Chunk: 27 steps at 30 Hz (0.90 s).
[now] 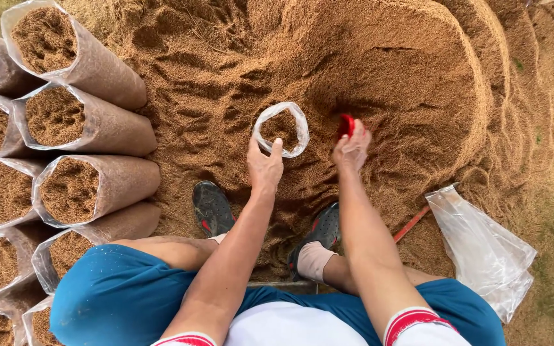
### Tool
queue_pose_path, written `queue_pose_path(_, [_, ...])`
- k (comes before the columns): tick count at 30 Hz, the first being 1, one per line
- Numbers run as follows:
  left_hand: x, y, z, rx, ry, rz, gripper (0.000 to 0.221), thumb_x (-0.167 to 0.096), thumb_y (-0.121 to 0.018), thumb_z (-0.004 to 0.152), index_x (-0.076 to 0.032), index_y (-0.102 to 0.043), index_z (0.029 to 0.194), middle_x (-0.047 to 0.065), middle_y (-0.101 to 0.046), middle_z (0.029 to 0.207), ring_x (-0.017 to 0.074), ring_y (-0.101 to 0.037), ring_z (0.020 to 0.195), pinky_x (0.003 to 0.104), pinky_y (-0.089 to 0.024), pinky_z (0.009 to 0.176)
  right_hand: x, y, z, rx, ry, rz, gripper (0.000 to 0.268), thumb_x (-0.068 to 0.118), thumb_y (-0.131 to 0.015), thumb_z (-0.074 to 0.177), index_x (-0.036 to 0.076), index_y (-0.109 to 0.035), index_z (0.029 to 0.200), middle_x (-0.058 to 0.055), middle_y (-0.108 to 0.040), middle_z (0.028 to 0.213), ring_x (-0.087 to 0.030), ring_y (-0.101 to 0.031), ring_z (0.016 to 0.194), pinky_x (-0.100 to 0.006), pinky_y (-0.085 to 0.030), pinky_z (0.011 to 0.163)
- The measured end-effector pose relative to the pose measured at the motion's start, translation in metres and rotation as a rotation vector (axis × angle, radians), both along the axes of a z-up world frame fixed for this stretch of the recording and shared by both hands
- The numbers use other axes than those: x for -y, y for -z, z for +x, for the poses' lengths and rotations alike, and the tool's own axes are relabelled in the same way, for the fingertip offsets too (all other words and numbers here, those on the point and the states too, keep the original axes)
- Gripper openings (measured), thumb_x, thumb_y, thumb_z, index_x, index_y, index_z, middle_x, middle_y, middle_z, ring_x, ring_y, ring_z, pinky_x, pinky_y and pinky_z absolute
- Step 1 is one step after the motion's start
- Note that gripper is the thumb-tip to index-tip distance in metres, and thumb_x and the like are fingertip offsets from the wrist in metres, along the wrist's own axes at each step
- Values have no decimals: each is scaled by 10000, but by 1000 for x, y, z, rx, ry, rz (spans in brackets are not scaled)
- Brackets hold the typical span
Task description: Filling plastic bags with mushroom substrate using a scoop and packing it down by hand
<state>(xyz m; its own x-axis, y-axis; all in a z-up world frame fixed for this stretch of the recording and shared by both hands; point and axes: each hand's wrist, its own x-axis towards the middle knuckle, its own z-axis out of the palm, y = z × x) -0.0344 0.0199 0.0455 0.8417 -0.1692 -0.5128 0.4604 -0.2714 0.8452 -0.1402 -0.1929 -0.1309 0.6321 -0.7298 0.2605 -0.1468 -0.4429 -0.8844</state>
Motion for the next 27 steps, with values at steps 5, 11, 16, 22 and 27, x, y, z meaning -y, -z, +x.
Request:
queue_pose_path(5, [6,-29,5,4,-9,-53,598,-134,-618,993,60,-371,1502,349,-516,1387,483,-457,1375,649,-385,1141,-24,31,14,-470,249,121,517,159,-700,940,193,-499,1415,-189,-569,1187,-385,-556,1198,-519,-449,1042])
queue_pose_path(11, [8,7,9,45,-37,-84,589,-125,-634,995,-70,-399,1533,266,-573,1359,415,-497,1355,606,-443,1113,-32,2,15,-135,392,803,496,172,-714,957,239,-513,1406,-198,-563,1307,-313,-650,968,-462,-627,758])
queue_pose_path(16, [11,-4,14,30,-37,-82,590,-130,-631,994,-61,-399,1533,267,-593,1339,398,-532,1329,575,-467,1106,-50,-73,36,96,312,732,479,118,-713,985,172,-502,1412,-232,-537,1266,-356,-654,1010,-540,-651,812])
queue_pose_path(22, [15,-3,21,35,26,-49,583,-128,-615,1005,-39,-393,1537,290,-604,1338,412,-570,1297,565,-492,1094,-69,-125,48,51,144,25,503,143,-683,1020,102,-427,1451,-236,-430,1349,-429,-605,1157,-570,-651,890])
queue_pose_path(27, [17,7,24,58,22,-32,595,-186,-652,991,-74,-425,1530,273,-616,1345,419,-580,1296,556,-501,1088,-90,-138,61,-91,28,-493,492,160,-736,960,133,-508,1396,-231,-432,1383,-456,-554,1236,-536,-646,875])
